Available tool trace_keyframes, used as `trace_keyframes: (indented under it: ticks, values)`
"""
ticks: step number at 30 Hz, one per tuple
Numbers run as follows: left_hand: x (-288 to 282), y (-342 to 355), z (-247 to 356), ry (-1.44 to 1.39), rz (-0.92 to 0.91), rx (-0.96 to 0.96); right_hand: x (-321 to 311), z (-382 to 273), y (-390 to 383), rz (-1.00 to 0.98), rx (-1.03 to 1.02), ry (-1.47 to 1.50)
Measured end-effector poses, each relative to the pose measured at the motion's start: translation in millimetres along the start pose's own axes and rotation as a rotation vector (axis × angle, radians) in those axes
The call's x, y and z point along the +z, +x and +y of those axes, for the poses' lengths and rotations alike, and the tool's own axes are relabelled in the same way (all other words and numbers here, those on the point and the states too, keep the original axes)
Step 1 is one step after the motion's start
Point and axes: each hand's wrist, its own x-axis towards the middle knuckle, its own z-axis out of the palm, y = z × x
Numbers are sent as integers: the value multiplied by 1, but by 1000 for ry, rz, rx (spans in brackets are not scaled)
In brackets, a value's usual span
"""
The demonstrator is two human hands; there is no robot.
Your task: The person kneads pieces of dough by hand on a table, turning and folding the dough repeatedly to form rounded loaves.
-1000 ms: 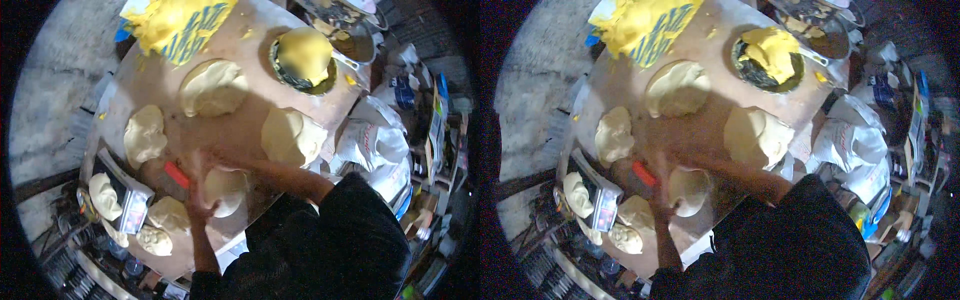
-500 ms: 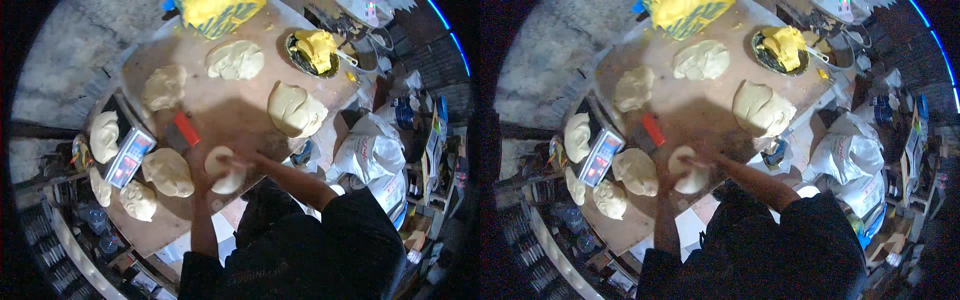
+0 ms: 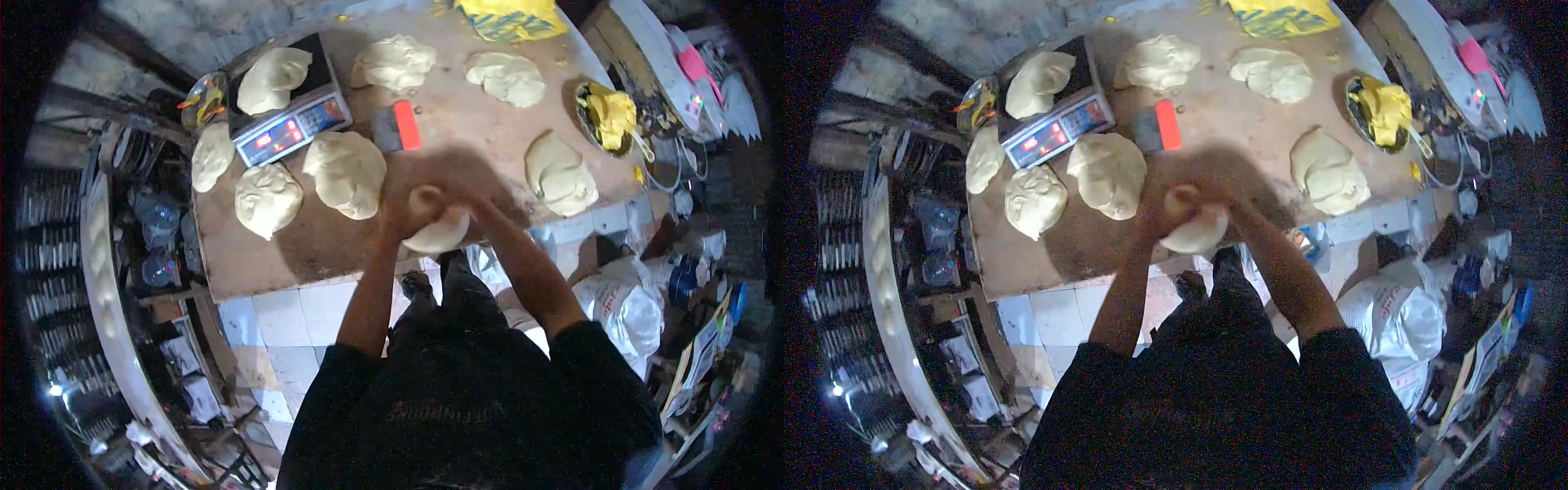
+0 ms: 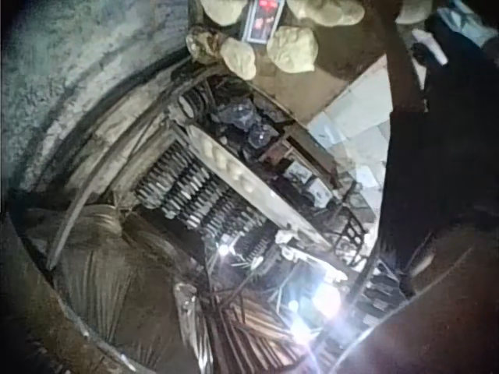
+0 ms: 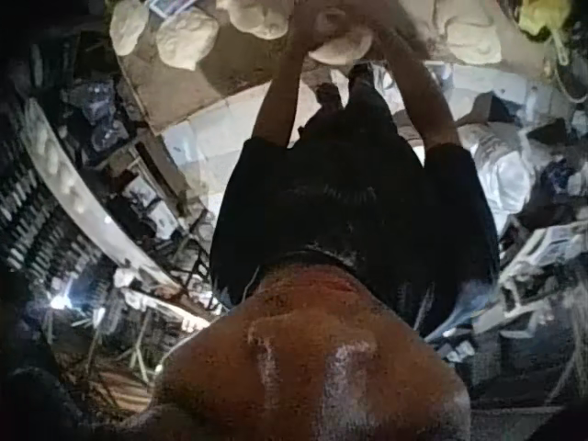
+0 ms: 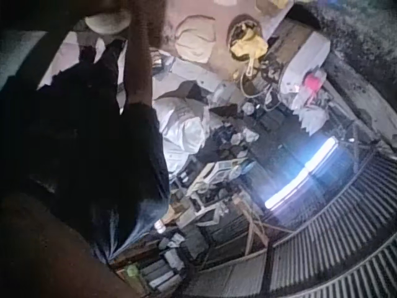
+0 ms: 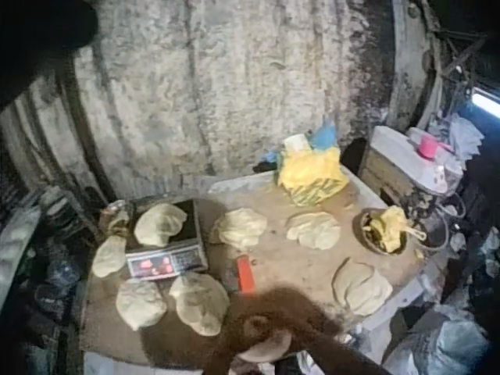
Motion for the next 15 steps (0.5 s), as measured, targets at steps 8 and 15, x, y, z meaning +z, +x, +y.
trace_keyframes:
  ticks: [8,15]
  values:
    - [-12,-49,-37,-8,18,-77,25,-12,-18,121,29,-221]
    - [-19,-65,-17,-184,63,-270,3,125,-37,139,280,-8]
